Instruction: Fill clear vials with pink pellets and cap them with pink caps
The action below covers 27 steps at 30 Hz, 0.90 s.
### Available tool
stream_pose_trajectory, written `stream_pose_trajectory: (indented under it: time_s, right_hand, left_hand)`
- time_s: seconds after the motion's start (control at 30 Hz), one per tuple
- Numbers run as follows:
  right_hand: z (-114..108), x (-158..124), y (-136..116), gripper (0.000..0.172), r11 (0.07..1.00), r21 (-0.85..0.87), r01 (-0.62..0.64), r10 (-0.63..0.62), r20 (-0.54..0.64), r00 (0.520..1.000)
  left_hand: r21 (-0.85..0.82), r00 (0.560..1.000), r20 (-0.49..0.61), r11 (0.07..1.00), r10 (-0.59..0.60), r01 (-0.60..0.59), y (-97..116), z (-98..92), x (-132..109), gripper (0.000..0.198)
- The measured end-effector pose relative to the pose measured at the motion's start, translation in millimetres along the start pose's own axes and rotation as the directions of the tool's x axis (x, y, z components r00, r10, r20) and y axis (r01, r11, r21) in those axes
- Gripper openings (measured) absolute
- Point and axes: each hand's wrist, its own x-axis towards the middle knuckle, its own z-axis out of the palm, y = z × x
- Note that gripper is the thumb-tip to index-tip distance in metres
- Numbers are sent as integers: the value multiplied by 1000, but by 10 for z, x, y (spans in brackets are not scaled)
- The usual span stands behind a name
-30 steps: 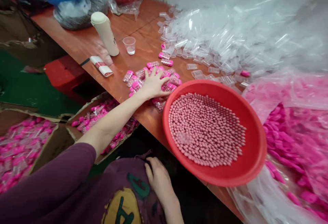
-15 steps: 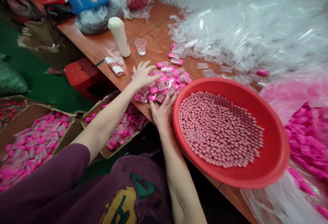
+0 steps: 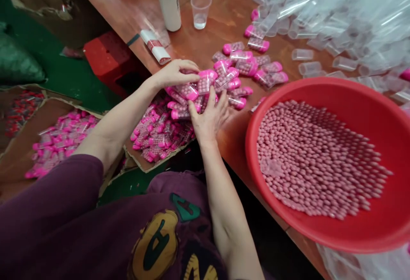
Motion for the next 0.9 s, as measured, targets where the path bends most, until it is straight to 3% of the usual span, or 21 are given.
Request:
stream_pose_trajectory:
  time_s: [0.07,0.13,0.2,0.3,0.43,0.57,0.63,0.73,0.8,0.9]
  right_hand:
    - [33,-93,-131,81,996,42,73,-74,30,997]
    - [61,-181,-242,79,989,60,134,-137,56,989]
    - [86,-249,-322,73,977,51,208,-213,113,970]
    - [142,-312,-405,57,936,55,347,-349,248,903]
    - [264,-396,-484,47,866,128,483,-496,350,795]
    - [269,-516,-427,41,799,254,545,-601,337,725]
    - [167,-528,-309,39,785,324,528,-612,274,742]
    - [-84,-414,-51,39,848,266,458,-495,91,864]
    - [-256,-274,128,39,924,130,359,-352,-68,933]
    - [-399,-39,348,42,983,3,184,-178,-253,951]
  left_hand:
    - [-70,984,173,996,-41,54,139,-247,-227,12]
    - [-96,975,209,991,-69,91,265,-478,-473,12]
    - [-116,981,158,985,-110,129,304,-668,-717,14]
    - [-154,985,56,973,-164,171,152,-848,-1052,21]
    - [-209,973,-13,952,-230,222,-226,-903,-1368,26]
    - [-154,939,-174,950,-296,271,-433,-895,-1450,15]
    - [-112,923,-274,962,-269,248,-397,-892,-1396,18]
    - [-85,930,-344,990,-133,111,-142,-794,-1180,25]
    - [-71,950,-310,998,-24,2,113,-621,-953,26]
    - [-41,973,-168,985,157,-165,443,-221,-494,24]
